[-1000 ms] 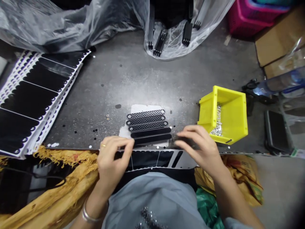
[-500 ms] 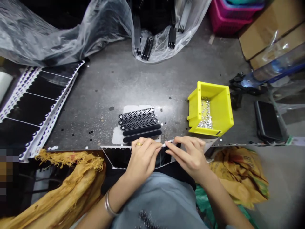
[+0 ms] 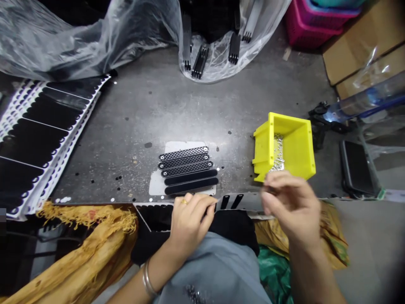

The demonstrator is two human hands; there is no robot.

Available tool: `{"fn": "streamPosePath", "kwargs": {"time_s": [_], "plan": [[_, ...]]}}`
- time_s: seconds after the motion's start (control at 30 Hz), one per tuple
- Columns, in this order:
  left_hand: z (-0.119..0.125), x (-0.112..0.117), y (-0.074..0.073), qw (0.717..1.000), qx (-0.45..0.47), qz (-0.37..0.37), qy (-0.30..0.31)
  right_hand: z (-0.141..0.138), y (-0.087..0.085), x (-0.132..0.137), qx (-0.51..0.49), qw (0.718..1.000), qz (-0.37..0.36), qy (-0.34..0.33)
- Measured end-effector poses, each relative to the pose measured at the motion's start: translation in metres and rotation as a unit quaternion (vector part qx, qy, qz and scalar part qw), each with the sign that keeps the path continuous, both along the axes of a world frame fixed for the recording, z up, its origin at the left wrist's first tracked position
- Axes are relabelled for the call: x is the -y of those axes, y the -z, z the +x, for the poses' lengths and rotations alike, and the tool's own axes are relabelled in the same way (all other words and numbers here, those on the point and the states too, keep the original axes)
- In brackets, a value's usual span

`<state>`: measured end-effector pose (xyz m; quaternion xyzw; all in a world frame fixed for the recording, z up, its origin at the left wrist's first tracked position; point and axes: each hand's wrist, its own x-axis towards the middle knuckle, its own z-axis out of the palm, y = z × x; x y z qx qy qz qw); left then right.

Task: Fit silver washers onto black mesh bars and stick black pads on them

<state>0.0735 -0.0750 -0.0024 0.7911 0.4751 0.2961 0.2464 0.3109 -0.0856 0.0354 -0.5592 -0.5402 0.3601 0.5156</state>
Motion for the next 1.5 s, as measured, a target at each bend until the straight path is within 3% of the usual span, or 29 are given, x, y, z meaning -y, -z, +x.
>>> {"fn": "streamPosePath", "kwargs": {"time_s": [0.1, 0.2, 0.43, 0.6, 0.7, 0.8, 1.0, 1.23, 1.37, 1.5], "plan": [[0.002, 0.004, 0.004, 1.0, 0.012, -0.001, 0.008, -0.03, 0.001, -0.028, 0.159, 0.986, 0.025, -0.038], [0.002, 0.002, 0.009, 0.999, 0.033, 0.007, -0.006, -0.046, 0.005, -0.05, 0.243, 0.963, 0.07, -0.092], [0.008, 0.002, 0.014, 0.999, 0.0, 0.05, 0.004, -0.052, 0.001, -0.069, 0.27, 0.951, 0.094, -0.117], [-0.02, -0.002, -0.006, 0.993, 0.007, 0.106, -0.056, -0.088, 0.011, -0.088, 0.3, 0.906, 0.163, -0.249], [-0.057, -0.022, -0.016, 0.989, -0.008, 0.036, -0.144, -0.107, 0.022, -0.099, 0.314, 0.886, 0.183, -0.288], [-0.085, -0.044, -0.012, 0.98, -0.01, -0.036, -0.197, -0.113, 0.026, -0.104, 0.325, 0.881, 0.184, -0.29], [-0.089, -0.062, 0.001, 0.972, 0.041, -0.117, -0.201, -0.113, 0.023, -0.105, 0.344, 0.869, 0.175, -0.31], [-0.086, -0.065, 0.005, 0.965, 0.054, -0.141, -0.212, -0.107, 0.015, -0.102, 0.355, 0.869, 0.155, -0.309], [-0.087, -0.066, 0.006, 0.965, 0.064, -0.144, -0.209, -0.071, 0.009, -0.098, 0.307, 0.918, 0.058, -0.242], [-0.088, -0.068, 0.006, 0.967, 0.075, -0.138, -0.203, -0.047, 0.017, -0.099, 0.212, 0.955, 0.01, -0.206]]}}
